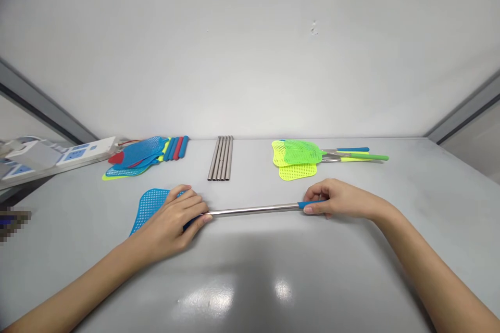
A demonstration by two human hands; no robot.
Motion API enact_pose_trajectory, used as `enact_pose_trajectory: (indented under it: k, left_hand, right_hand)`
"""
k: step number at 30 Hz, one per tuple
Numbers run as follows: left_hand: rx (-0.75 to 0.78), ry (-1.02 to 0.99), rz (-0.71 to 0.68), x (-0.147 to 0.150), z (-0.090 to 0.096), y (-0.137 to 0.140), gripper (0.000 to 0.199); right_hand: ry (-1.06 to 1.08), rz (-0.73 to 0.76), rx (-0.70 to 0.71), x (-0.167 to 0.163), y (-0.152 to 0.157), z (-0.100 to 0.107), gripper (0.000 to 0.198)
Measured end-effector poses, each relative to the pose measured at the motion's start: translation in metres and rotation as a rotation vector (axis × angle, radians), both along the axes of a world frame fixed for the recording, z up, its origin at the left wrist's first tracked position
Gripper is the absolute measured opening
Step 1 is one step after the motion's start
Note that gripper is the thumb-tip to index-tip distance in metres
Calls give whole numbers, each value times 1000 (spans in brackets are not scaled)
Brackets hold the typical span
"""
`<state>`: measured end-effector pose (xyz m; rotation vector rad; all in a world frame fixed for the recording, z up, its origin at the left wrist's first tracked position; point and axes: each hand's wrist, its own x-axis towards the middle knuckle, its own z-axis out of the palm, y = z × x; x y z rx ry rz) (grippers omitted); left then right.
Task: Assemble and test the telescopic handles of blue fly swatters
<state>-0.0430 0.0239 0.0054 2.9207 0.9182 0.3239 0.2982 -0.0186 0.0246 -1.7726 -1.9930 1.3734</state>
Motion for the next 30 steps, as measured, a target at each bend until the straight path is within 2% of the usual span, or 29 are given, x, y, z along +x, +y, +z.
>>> enact_pose_trajectory:
  k: [6, 12, 17, 22, 30]
  left_hand:
    - [-120, -13, -39, -10, -3, 6, 27]
    - [-128, -49, -41, -15, -6, 5, 28]
    - [-116, -50, -28, -16, -6, 5, 27]
    - [-95, -37, -7, -16, -6, 3, 26]
    - [-51, -32, -46, 0, -8, -18, 24]
  right_hand:
    - [103, 33, 14, -13, 0, 0, 31]
    - [149, 34, -15, -24, -2, -3, 36]
    - [207, 22, -110, -24, -1, -8, 42]
    - [307, -2, -160, -22, 0, -13, 38]
    - [373, -9, -329, -42, -10, -19, 40]
